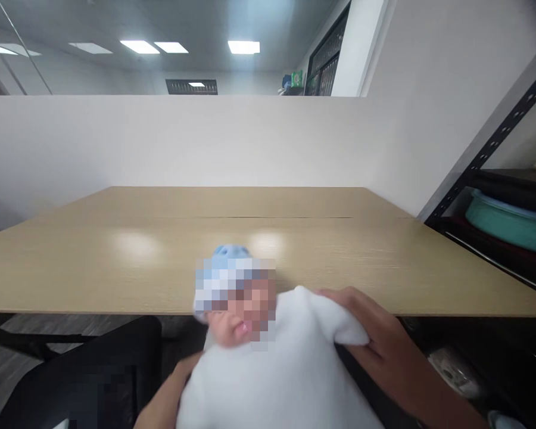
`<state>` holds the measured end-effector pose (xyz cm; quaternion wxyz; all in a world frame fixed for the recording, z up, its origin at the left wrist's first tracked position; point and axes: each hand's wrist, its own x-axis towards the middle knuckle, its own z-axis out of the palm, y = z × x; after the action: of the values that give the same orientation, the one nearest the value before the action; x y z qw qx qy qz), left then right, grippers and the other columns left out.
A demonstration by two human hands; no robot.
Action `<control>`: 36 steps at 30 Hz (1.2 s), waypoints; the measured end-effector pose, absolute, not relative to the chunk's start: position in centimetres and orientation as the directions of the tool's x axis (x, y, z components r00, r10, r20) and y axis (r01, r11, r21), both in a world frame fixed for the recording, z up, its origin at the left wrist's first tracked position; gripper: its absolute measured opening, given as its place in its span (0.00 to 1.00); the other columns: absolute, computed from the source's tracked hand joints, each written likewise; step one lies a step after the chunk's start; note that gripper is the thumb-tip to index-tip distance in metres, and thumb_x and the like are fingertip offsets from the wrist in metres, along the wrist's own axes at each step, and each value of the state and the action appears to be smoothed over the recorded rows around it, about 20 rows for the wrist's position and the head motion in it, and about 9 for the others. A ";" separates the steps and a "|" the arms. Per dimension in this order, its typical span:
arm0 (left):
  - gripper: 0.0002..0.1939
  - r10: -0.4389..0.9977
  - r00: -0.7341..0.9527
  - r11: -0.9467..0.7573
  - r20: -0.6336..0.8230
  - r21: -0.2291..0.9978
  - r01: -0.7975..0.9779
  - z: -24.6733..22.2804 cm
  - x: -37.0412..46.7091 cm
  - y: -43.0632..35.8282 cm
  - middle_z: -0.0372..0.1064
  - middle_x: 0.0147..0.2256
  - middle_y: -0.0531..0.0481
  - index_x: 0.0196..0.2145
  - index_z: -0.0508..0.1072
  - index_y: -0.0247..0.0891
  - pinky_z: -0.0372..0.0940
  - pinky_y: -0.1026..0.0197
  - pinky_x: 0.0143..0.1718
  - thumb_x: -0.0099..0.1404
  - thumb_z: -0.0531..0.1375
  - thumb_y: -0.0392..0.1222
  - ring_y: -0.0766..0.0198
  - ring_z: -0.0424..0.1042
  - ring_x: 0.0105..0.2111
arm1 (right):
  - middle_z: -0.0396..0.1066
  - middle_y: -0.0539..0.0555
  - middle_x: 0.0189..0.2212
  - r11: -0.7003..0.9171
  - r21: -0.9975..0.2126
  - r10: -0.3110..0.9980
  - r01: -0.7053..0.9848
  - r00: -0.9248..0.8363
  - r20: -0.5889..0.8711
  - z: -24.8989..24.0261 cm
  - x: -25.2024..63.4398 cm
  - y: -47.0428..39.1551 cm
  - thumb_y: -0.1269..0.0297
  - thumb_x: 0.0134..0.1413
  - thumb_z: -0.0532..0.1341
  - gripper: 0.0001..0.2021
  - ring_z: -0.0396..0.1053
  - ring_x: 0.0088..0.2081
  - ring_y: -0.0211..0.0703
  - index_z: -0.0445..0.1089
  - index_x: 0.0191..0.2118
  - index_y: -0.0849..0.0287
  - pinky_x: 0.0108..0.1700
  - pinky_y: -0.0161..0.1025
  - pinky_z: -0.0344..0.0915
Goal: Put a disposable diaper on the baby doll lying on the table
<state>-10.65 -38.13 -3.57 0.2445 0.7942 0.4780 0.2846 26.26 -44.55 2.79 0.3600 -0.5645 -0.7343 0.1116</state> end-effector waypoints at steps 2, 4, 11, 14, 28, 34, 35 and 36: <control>0.29 0.882 0.425 -0.443 0.205 0.670 0.595 -1.2 -10.1 -36.9 0.82 0.51 0.44 0.64 0.74 0.46 0.80 0.52 0.47 0.66 0.68 0.50 0.44 0.83 0.49 | 0.76 0.54 0.59 0.266 -0.577 0.914 0.772 -0.012 0.406 2.0 27.3 -42.9 0.65 0.72 0.56 0.24 0.75 0.59 0.54 0.69 0.68 0.41 0.58 0.48 0.74; 0.25 0.863 0.467 -0.458 0.192 0.686 0.565 0.9 -8.7 -34.3 0.81 0.53 0.44 0.61 0.74 0.44 0.78 0.54 0.48 0.67 0.65 0.48 0.47 0.83 0.49 | 0.76 0.54 0.60 0.206 -0.571 0.916 0.794 0.049 0.398 1.3 28.4 -41.1 0.62 0.73 0.56 0.22 0.74 0.60 0.56 0.70 0.67 0.43 0.59 0.51 0.73; 0.25 0.839 0.540 -0.436 0.067 0.678 0.593 2.7 -4.9 -25.6 0.81 0.53 0.47 0.59 0.76 0.43 0.73 0.57 0.46 0.64 0.65 0.45 0.48 0.80 0.50 | 0.77 0.53 0.62 0.066 -0.485 0.929 0.872 0.124 0.350 -1.8 32.0 -37.4 0.50 0.72 0.58 0.22 0.74 0.60 0.62 0.71 0.67 0.39 0.57 0.57 0.74; 0.28 0.845 0.534 -0.433 0.046 0.644 0.630 2.5 -5.2 -24.7 0.81 0.54 0.48 0.60 0.76 0.45 0.71 0.57 0.46 0.62 0.62 0.40 0.49 0.80 0.50 | 0.78 0.51 0.61 0.030 -0.466 0.938 0.884 0.136 0.318 -3.4 33.2 -37.0 0.48 0.69 0.61 0.23 0.76 0.59 0.64 0.72 0.66 0.36 0.53 0.56 0.76; 0.22 0.863 0.500 -0.472 0.077 0.479 0.740 2.5 -4.8 -15.7 0.80 0.51 0.46 0.54 0.77 0.43 0.65 0.56 0.44 0.73 0.61 0.60 0.47 0.78 0.49 | 0.81 0.52 0.59 0.104 -0.528 0.955 0.843 0.063 0.289 -2.8 33.3 -26.0 0.49 0.75 0.57 0.20 0.78 0.57 0.58 0.76 0.64 0.43 0.55 0.50 0.74; 0.26 0.884 0.454 -0.458 0.112 0.402 0.793 0.7 -3.6 -8.2 0.80 0.48 0.46 0.52 0.76 0.44 0.64 0.55 0.39 0.72 0.58 0.67 0.45 0.78 0.47 | 0.84 0.56 0.51 0.153 -0.412 0.922 0.898 0.021 0.387 -3.6 34.3 -18.7 0.56 0.72 0.61 0.18 0.80 0.49 0.58 0.79 0.60 0.48 0.47 0.46 0.74; 0.26 0.885 0.453 -0.456 0.110 0.401 0.794 0.5 -3.3 -7.0 0.80 0.49 0.47 0.52 0.75 0.44 0.64 0.55 0.39 0.72 0.58 0.68 0.45 0.79 0.47 | 0.84 0.57 0.51 0.153 -0.398 0.914 0.905 0.023 0.404 -3.8 34.5 -17.7 0.56 0.72 0.61 0.17 0.80 0.48 0.58 0.79 0.60 0.48 0.47 0.46 0.73; 0.27 0.882 0.459 -0.461 0.109 0.402 0.791 0.4 -3.1 -5.8 0.80 0.50 0.46 0.54 0.75 0.44 0.64 0.55 0.40 0.72 0.58 0.68 0.45 0.79 0.48 | 0.84 0.57 0.51 0.149 -0.386 0.906 0.910 0.030 0.422 -4.0 34.6 -16.7 0.57 0.72 0.61 0.18 0.79 0.48 0.58 0.79 0.60 0.49 0.47 0.46 0.73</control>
<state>-3.10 -5.77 0.42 0.1489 0.8410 0.4973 0.1527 34.65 -16.66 -3.96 0.2998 -0.6522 -0.6962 -0.0038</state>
